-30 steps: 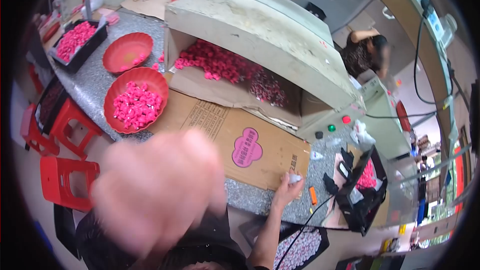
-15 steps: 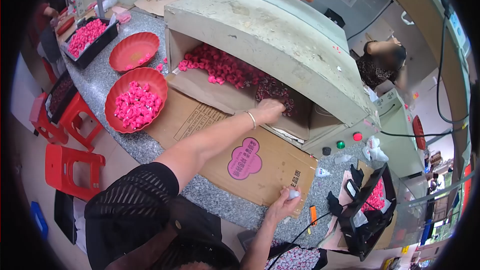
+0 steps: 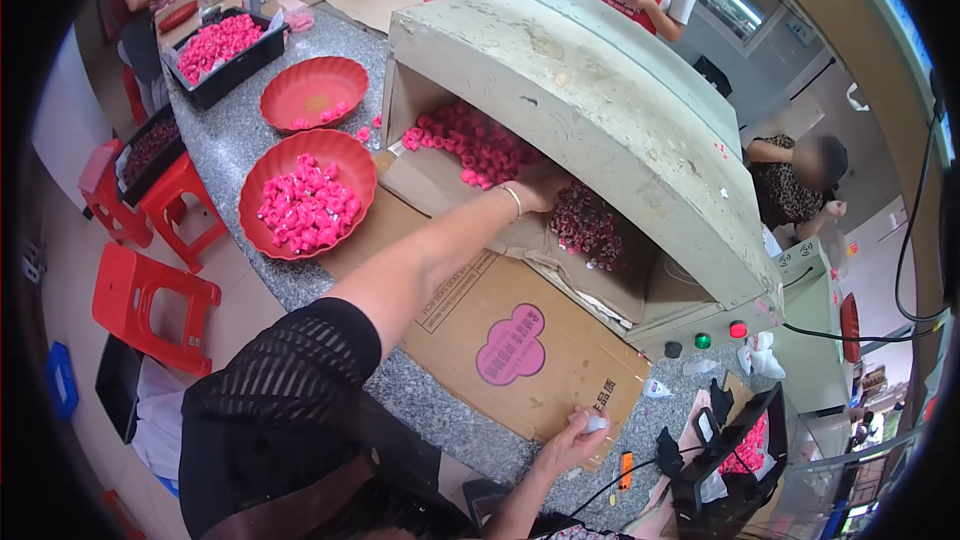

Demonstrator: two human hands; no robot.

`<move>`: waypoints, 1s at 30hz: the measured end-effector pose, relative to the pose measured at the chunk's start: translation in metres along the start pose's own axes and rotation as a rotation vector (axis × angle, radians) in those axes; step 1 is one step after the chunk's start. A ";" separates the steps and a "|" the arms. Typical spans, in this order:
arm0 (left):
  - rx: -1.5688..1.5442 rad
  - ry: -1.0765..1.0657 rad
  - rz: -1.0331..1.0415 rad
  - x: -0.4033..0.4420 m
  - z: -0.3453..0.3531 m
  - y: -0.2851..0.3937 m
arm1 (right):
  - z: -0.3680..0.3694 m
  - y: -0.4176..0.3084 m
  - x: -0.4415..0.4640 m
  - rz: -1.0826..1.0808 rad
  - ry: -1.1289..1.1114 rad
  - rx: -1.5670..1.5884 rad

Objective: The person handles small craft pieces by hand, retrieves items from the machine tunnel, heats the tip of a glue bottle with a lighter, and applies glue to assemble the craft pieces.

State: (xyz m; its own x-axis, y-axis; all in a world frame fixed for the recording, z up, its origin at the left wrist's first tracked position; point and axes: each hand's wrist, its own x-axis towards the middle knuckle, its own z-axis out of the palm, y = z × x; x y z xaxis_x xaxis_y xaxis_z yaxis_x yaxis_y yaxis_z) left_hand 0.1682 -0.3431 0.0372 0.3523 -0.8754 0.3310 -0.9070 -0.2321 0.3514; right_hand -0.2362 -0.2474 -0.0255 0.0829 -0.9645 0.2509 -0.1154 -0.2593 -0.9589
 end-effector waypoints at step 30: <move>-2.197 -0.392 -0.302 -0.313 -0.038 0.102 | 0.067 -0.100 -0.082 0.365 -0.550 0.920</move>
State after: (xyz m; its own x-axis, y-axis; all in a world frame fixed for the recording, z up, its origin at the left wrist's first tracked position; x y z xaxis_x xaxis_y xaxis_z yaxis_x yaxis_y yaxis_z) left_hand -0.0254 -0.0768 0.0028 0.0877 -0.9943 0.0606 0.8266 0.1066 0.5527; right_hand -0.1648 -0.1392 0.0406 0.6434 -0.7631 0.0613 0.5316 0.3878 -0.7530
